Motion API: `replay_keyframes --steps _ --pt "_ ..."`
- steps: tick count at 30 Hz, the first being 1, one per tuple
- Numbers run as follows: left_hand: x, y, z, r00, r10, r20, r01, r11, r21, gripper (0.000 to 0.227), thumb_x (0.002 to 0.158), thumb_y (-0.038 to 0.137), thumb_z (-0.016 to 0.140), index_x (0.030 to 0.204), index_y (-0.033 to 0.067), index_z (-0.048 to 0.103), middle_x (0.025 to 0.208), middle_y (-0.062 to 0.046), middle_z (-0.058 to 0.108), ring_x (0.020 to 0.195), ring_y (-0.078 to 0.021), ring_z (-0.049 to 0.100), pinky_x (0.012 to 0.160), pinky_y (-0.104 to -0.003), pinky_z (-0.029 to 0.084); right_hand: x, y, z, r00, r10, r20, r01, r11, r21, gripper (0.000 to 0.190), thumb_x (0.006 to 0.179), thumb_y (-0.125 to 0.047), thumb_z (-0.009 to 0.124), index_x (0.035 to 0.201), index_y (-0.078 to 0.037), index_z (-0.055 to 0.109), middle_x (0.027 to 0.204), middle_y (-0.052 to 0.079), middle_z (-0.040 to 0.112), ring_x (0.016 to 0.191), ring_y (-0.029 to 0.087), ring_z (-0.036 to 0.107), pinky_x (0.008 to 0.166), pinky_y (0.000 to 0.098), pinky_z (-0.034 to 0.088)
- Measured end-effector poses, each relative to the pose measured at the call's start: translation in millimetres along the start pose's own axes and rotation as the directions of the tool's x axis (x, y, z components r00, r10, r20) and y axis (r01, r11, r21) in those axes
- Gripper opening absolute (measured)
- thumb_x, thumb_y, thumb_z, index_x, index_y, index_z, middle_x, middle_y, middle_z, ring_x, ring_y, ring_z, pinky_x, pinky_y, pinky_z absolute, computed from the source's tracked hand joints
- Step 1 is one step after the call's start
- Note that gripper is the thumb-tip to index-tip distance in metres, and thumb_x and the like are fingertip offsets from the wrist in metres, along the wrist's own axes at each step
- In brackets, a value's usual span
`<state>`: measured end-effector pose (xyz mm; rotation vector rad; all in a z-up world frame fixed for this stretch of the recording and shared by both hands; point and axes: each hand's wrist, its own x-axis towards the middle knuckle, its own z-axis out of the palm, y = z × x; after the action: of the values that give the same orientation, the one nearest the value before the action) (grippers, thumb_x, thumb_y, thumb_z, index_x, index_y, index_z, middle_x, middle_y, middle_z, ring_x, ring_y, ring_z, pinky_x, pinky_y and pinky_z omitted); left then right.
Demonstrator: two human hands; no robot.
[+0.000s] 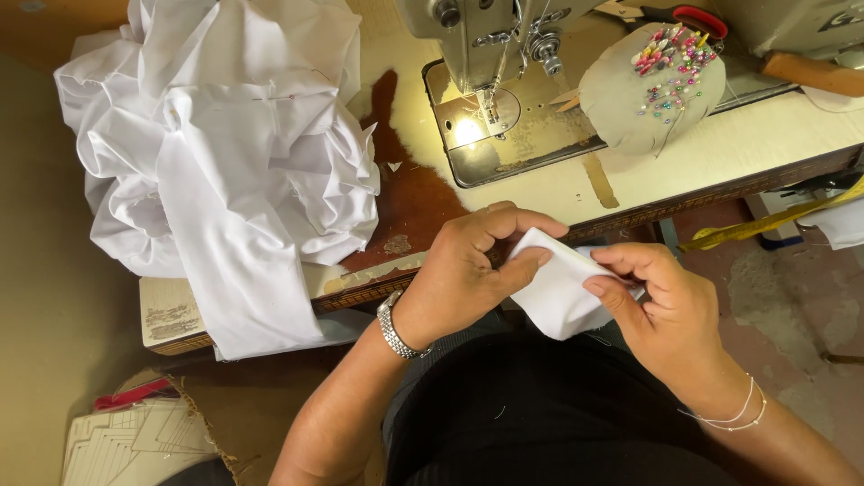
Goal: The person holds a small piece of white fabric and uses sewing pins to secure its edges. They then pick up a larger white garment, align the small piece to a seam, and pin it in place. The person continues to pin the fabric along the seam of the garment.
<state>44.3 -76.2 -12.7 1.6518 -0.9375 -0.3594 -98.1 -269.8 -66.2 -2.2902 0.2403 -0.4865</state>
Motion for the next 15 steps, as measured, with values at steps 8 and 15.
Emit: replay_keyframes --steps 8,15 --pt "-3.5 -10.3 6.3 0.997 0.074 0.005 -0.073 0.996 -0.058 0.025 0.102 0.027 0.065 0.122 0.0151 0.073 0.086 0.001 0.063 0.078 -0.0100 0.055 0.071 -0.021 0.044 7.8 -13.2 -4.3 0.984 -0.169 -0.051 0.170 0.985 0.011 0.028 0.090 -0.024 0.075 0.111 -0.006 0.070 0.104 0.006 0.076 0.083 0.014 0.071 0.062 0.0229 0.053" --pt "-5.6 -11.3 11.2 0.997 0.074 -0.036 -0.076 0.996 -0.048 0.017 0.102 0.027 0.067 0.116 0.0210 0.075 0.076 0.006 0.053 0.078 -0.0085 0.049 0.072 -0.022 0.043 12.5 -20.1 -1.6 0.970 -0.210 -0.122 0.213 0.977 0.011 0.011 0.092 -0.011 0.079 0.096 -0.005 0.070 0.088 0.005 0.071 0.057 0.011 0.050 0.051 0.0228 0.038"
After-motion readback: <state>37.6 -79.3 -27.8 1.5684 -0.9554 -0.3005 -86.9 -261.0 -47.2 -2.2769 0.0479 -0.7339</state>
